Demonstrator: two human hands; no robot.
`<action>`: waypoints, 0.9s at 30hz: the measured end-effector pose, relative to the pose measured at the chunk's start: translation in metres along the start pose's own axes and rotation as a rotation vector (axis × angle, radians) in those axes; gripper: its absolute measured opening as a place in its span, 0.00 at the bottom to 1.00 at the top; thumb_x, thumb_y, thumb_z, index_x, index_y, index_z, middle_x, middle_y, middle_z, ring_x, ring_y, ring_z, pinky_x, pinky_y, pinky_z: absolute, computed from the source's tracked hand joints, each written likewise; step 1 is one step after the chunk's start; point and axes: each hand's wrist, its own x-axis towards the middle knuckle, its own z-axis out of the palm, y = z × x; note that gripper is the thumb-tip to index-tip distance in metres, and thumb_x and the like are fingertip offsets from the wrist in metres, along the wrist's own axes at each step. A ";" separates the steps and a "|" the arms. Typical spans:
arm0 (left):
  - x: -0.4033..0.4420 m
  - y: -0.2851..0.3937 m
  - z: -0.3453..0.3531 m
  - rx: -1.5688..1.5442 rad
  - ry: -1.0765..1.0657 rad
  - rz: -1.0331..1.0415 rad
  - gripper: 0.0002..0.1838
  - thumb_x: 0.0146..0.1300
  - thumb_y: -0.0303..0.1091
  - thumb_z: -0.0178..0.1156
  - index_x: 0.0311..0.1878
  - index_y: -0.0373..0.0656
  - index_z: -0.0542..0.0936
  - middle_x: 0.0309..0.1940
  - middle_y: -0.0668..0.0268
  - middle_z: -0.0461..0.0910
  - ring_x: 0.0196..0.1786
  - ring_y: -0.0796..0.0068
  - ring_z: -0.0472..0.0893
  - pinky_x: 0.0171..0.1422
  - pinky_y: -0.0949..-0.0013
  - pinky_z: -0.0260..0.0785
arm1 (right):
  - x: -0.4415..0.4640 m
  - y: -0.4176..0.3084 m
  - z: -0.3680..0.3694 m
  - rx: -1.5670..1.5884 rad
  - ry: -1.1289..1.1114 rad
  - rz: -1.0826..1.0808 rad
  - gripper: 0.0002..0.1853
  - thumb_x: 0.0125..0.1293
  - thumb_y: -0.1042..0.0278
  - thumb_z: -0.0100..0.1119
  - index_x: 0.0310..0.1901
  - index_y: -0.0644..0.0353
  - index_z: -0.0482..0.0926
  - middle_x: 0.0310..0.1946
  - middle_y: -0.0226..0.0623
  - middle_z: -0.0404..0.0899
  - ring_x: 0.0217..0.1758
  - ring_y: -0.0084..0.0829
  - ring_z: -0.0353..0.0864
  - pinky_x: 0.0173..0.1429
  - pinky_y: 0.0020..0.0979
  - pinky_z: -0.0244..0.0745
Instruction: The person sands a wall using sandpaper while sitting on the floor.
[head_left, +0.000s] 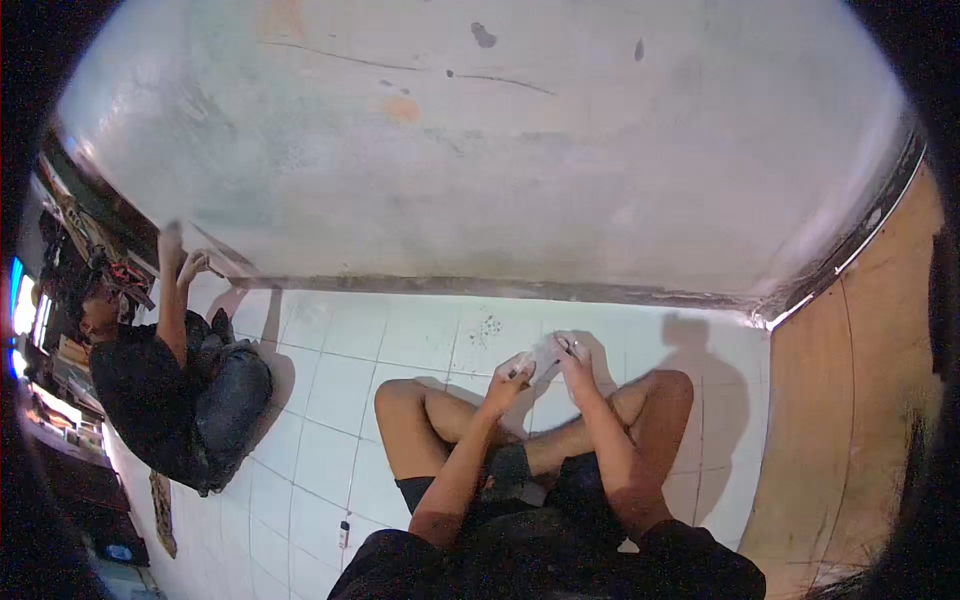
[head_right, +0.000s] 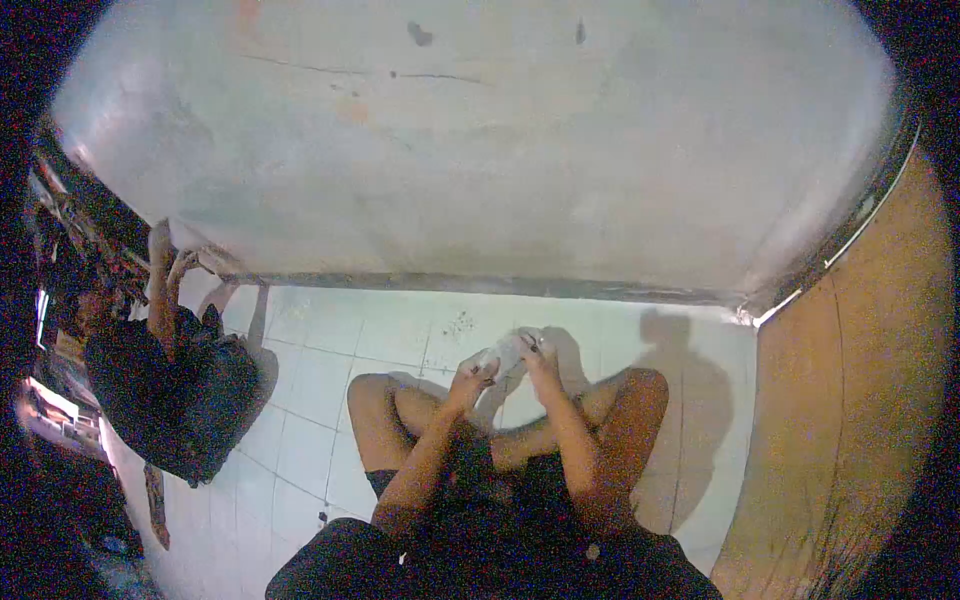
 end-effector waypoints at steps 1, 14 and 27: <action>-0.002 0.002 -0.002 0.024 -0.030 -0.081 0.24 0.63 0.42 0.59 0.59 0.41 0.73 0.48 0.63 0.79 0.47 0.69 0.79 0.50 0.65 0.73 | -0.002 -0.002 -0.001 -0.051 -0.009 -0.011 0.15 0.65 0.61 0.60 0.48 0.62 0.80 0.39 0.27 0.80 0.41 0.20 0.75 0.47 0.24 0.70; 0.011 0.016 0.001 0.073 0.130 0.046 0.08 0.64 0.34 0.63 0.38 0.39 0.82 0.18 0.78 0.72 0.18 0.89 0.63 0.20 0.78 0.52 | 0.006 0.013 -0.004 -0.295 -0.260 -0.099 0.17 0.66 0.65 0.59 0.52 0.67 0.75 0.43 0.37 0.80 0.48 0.25 0.77 0.54 0.26 0.71; 0.007 0.033 0.034 -0.412 0.165 0.179 0.09 0.65 0.27 0.59 0.47 0.38 0.80 0.37 0.67 0.81 0.39 0.79 0.79 0.36 0.75 0.70 | 0.007 -0.009 -0.003 0.386 -0.230 0.283 0.15 0.62 0.79 0.57 0.52 0.68 0.76 0.45 0.37 0.80 0.48 0.31 0.80 0.56 0.30 0.75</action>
